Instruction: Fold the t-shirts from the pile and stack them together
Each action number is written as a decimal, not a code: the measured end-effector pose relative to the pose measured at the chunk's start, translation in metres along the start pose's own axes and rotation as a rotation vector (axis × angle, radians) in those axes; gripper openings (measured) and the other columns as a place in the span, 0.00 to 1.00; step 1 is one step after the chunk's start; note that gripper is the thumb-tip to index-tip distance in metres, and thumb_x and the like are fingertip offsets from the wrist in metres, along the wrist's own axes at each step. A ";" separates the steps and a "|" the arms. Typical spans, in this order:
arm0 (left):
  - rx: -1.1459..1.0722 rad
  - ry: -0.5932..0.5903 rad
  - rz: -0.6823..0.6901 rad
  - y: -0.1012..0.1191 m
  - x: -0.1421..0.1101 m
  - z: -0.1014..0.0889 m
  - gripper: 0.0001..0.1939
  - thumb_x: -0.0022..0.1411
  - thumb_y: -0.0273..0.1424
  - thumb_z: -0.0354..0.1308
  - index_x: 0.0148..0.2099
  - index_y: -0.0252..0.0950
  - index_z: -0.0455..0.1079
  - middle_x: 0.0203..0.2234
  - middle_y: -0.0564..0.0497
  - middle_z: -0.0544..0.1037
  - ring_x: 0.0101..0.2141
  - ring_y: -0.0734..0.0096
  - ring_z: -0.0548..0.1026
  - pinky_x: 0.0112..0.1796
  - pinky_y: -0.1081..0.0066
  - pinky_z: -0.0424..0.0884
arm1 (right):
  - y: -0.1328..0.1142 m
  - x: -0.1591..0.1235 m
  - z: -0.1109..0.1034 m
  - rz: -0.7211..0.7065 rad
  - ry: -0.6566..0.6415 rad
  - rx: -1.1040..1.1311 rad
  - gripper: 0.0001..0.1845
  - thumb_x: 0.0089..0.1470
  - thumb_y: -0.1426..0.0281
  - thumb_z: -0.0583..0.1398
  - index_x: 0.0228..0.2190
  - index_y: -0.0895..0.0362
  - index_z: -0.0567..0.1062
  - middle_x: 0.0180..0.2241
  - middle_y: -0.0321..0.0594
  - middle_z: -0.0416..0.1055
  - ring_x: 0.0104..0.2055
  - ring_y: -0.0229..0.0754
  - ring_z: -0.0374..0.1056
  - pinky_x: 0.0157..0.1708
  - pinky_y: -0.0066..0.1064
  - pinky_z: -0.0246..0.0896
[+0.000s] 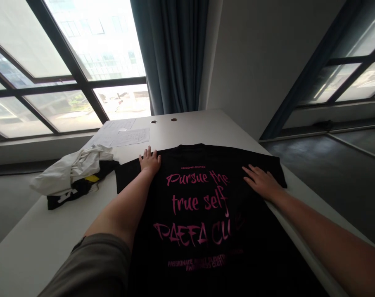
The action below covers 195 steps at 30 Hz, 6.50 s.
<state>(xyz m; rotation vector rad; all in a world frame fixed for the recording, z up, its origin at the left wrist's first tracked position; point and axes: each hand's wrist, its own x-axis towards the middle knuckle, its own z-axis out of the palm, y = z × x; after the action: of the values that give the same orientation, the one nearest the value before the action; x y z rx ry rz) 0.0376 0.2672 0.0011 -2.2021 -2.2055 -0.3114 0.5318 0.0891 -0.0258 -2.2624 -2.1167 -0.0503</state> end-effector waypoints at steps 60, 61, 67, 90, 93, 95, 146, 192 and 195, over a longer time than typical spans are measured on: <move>-0.006 -0.189 0.365 -0.014 -0.299 -0.108 0.18 0.69 0.43 0.53 0.53 0.41 0.75 0.54 0.43 0.77 0.55 0.54 0.74 0.56 0.61 0.67 | -0.113 -0.123 -0.073 0.064 -0.089 -0.008 0.35 0.65 0.52 0.54 0.63 0.60 0.70 0.65 0.59 0.64 0.68 0.60 0.58 0.64 0.48 0.53; -0.008 -0.187 0.365 -0.002 -0.279 -0.098 0.20 0.69 0.43 0.54 0.57 0.41 0.74 0.59 0.43 0.74 0.59 0.53 0.71 0.59 0.60 0.65 | -0.121 -0.106 -0.067 0.120 -0.111 -0.005 0.37 0.65 0.50 0.53 0.65 0.62 0.67 0.68 0.60 0.59 0.71 0.61 0.53 0.67 0.49 0.48; -0.018 -0.196 0.213 0.009 -0.204 -0.044 0.34 0.73 0.49 0.45 0.75 0.41 0.55 0.74 0.43 0.53 0.73 0.49 0.50 0.68 0.53 0.51 | -0.113 -0.064 -0.012 0.281 -0.133 0.047 0.44 0.69 0.47 0.41 0.73 0.63 0.49 0.75 0.58 0.39 0.77 0.56 0.36 0.72 0.46 0.32; -0.037 -0.273 0.187 0.061 -0.108 -0.011 0.39 0.71 0.52 0.39 0.76 0.38 0.53 0.76 0.43 0.46 0.74 0.49 0.43 0.70 0.47 0.41 | -0.209 0.050 -0.013 0.078 -0.190 0.144 0.39 0.69 0.47 0.38 0.73 0.51 0.51 0.76 0.47 0.39 0.77 0.56 0.33 0.70 0.61 0.26; -0.034 -0.294 0.159 0.068 -0.070 0.002 0.39 0.71 0.52 0.39 0.77 0.39 0.50 0.76 0.42 0.44 0.73 0.42 0.43 0.68 0.39 0.42 | -0.212 0.069 -0.005 0.131 -0.210 0.161 0.39 0.69 0.46 0.39 0.74 0.47 0.45 0.77 0.43 0.32 0.77 0.59 0.28 0.69 0.66 0.23; -0.038 -0.284 0.158 0.071 -0.050 0.011 0.39 0.71 0.52 0.36 0.78 0.43 0.46 0.76 0.45 0.42 0.74 0.42 0.40 0.67 0.33 0.39 | -0.206 0.080 -0.002 0.146 -0.202 0.169 0.39 0.68 0.45 0.39 0.74 0.44 0.45 0.77 0.41 0.31 0.77 0.59 0.26 0.68 0.68 0.22; -0.081 -0.186 0.238 0.107 0.059 0.041 0.39 0.72 0.50 0.33 0.78 0.39 0.43 0.77 0.48 0.41 0.74 0.48 0.37 0.68 0.36 0.35 | -0.175 0.204 0.017 0.135 -0.196 0.148 0.41 0.68 0.47 0.35 0.75 0.51 0.41 0.77 0.36 0.27 0.77 0.58 0.23 0.70 0.66 0.22; 0.049 -0.078 -0.058 -0.095 -0.079 -0.002 0.34 0.73 0.48 0.44 0.74 0.41 0.58 0.73 0.44 0.56 0.72 0.51 0.53 0.68 0.48 0.52 | 0.078 0.085 0.032 0.306 -0.054 -0.052 0.39 0.69 0.48 0.37 0.73 0.51 0.53 0.75 0.48 0.44 0.75 0.59 0.42 0.71 0.56 0.41; 0.047 -0.071 -0.061 -0.095 -0.078 -0.001 0.34 0.73 0.48 0.44 0.74 0.41 0.58 0.73 0.44 0.55 0.72 0.50 0.53 0.68 0.47 0.52 | 0.088 0.090 0.033 0.297 -0.044 -0.055 0.39 0.69 0.49 0.37 0.73 0.52 0.54 0.75 0.48 0.45 0.75 0.57 0.43 0.71 0.55 0.42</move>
<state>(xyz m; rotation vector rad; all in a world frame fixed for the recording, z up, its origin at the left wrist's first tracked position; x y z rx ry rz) -0.0561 0.1903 -0.0219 -2.1583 -2.2948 -0.1829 0.6257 0.1746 -0.0548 -2.6058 -1.7941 -0.0487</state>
